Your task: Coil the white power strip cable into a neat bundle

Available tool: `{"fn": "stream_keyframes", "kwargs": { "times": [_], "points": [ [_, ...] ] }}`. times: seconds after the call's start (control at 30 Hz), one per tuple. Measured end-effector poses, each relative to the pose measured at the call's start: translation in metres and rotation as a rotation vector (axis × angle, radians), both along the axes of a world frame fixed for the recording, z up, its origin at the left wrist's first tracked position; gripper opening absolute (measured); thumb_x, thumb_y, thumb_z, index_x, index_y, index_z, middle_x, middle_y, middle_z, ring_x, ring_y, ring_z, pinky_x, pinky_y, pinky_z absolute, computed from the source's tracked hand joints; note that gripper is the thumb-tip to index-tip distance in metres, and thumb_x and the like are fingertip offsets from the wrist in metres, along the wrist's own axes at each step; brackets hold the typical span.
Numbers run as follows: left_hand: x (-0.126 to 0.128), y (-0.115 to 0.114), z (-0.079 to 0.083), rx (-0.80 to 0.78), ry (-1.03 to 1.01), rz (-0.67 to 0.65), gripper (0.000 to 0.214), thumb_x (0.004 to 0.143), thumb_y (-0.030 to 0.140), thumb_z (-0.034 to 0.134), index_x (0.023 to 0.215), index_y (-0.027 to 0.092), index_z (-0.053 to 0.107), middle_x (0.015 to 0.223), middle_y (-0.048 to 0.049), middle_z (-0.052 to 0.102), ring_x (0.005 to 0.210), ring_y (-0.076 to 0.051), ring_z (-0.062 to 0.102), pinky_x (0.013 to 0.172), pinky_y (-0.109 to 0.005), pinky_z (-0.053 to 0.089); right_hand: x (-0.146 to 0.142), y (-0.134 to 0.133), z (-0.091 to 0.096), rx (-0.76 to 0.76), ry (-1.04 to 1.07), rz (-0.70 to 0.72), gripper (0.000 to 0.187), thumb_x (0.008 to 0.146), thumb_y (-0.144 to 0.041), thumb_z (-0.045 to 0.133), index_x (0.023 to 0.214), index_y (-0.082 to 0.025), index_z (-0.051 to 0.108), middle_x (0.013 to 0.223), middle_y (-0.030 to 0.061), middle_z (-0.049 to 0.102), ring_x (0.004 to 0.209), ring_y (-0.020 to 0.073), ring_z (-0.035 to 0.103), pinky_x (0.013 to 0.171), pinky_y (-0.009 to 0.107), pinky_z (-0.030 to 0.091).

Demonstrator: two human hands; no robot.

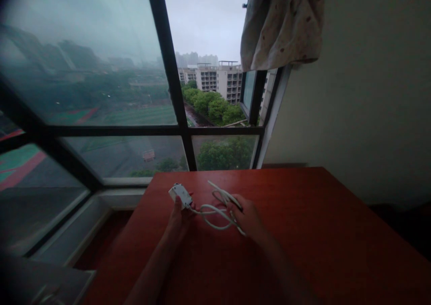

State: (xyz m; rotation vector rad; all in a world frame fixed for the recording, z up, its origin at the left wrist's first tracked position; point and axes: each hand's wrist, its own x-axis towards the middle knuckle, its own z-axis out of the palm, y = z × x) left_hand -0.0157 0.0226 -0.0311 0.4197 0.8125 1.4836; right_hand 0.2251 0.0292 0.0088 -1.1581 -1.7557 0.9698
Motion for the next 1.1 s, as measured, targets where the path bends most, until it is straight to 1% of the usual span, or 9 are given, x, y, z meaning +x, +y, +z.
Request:
{"fn": "stream_keyframes", "kwargs": {
  "times": [0.1,0.2,0.33,0.47,0.57,0.67,0.8,0.93,1.1],
  "points": [
    [-0.006,-0.001,0.009,0.047,-0.147,0.022,0.054,0.069,0.062,0.069,0.096,0.015,0.062,0.063,0.0024,0.054,0.058,-0.011,0.055,0.063,-0.027,0.051,0.006,0.005,0.001,-0.049,0.096,-0.096,0.026,0.085,-0.043,0.054,0.079,-0.019,0.061,0.069,0.001,0.063,0.063,0.0158,0.056,0.059,0.025,0.042],
    [-0.015,-0.001,0.013,0.092,-0.255,0.127,0.053,0.07,0.065,0.065,0.09,0.016,0.062,0.061,0.0047,0.048,0.05,-0.006,0.046,0.057,-0.023,0.049,0.013,0.01,0.002,-0.137,0.202,-0.159,0.029,0.079,-0.047,0.062,0.079,-0.018,0.059,0.069,0.0011,0.062,0.057,0.0134,0.051,0.052,0.023,0.038],
    [-0.028,0.002,0.012,0.132,-0.263,0.181,0.049,0.072,0.065,0.063,0.087,0.019,0.058,0.057,0.0077,0.04,0.04,-0.003,0.03,0.04,-0.015,0.033,0.025,0.018,-0.001,-0.295,0.336,-0.164,0.038,0.078,-0.056,0.06,0.08,-0.018,0.058,0.062,-0.0015,0.057,0.043,0.0076,0.035,0.04,0.021,0.021],
    [-0.05,0.004,0.014,0.156,-0.166,0.263,0.049,0.07,0.064,0.066,0.087,0.019,0.055,0.056,0.009,0.037,0.039,-0.002,0.026,0.035,-0.015,0.024,0.052,0.029,-0.008,-0.284,0.375,-0.223,0.042,0.078,-0.059,0.056,0.081,-0.017,0.062,0.063,0.0003,0.059,0.041,0.0074,0.035,0.039,0.021,0.022],
    [-0.071,0.003,0.019,0.146,-0.041,0.331,0.05,0.068,0.062,0.069,0.088,0.019,0.054,0.057,0.0091,0.038,0.039,-0.002,0.027,0.035,-0.014,0.024,0.083,0.039,-0.017,-0.199,0.128,-0.243,0.041,0.08,-0.056,0.054,0.078,-0.017,0.066,0.061,0.0025,0.062,0.045,0.0121,0.045,0.042,0.024,0.032],
    [-0.091,0.002,0.021,0.113,0.126,0.393,0.052,0.065,0.06,0.073,0.087,0.019,0.052,0.057,0.01,0.04,0.039,-0.001,0.028,0.036,-0.013,0.023,0.116,0.05,-0.032,-0.027,-0.183,-0.273,0.034,0.081,-0.047,0.053,0.09,-0.02,0.071,0.081,0.0066,0.071,0.073,0.0217,0.064,0.067,0.032,0.048],
    [-0.111,0.002,0.016,0.027,0.402,0.534,0.053,0.061,0.059,0.075,0.081,0.019,0.047,0.054,0.0119,0.037,0.037,-0.001,0.028,0.036,-0.013,0.023,0.146,0.059,-0.053,0.068,-0.545,-0.258,0.031,0.086,-0.034,0.046,0.096,-0.02,0.072,0.101,0.0109,0.07,0.095,0.0246,0.064,0.086,0.037,0.046],
    [-0.122,0.002,0.009,-0.071,0.776,0.618,0.05,0.064,0.06,0.069,0.082,0.02,0.045,0.057,0.0096,0.043,0.042,-0.006,0.038,0.041,-0.019,0.033,0.145,0.06,-0.06,0.137,-0.831,-0.147,0.032,0.09,-0.024,0.041,0.097,-0.018,0.071,0.1,0.0119,0.067,0.094,0.0224,0.061,0.087,0.035,0.045],
    [-0.112,0.0,0.01,-0.092,1.332,0.578,0.05,0.064,0.058,0.067,0.091,0.021,0.048,0.075,-0.0001,0.055,0.063,-0.018,0.053,0.053,-0.026,0.04,0.112,0.054,-0.06,0.217,-1.025,-0.093,0.036,0.088,-0.011,0.039,0.109,-0.016,0.067,0.113,0.0138,0.064,0.104,0.0236,0.057,0.093,0.036,0.04]
  ]
}}
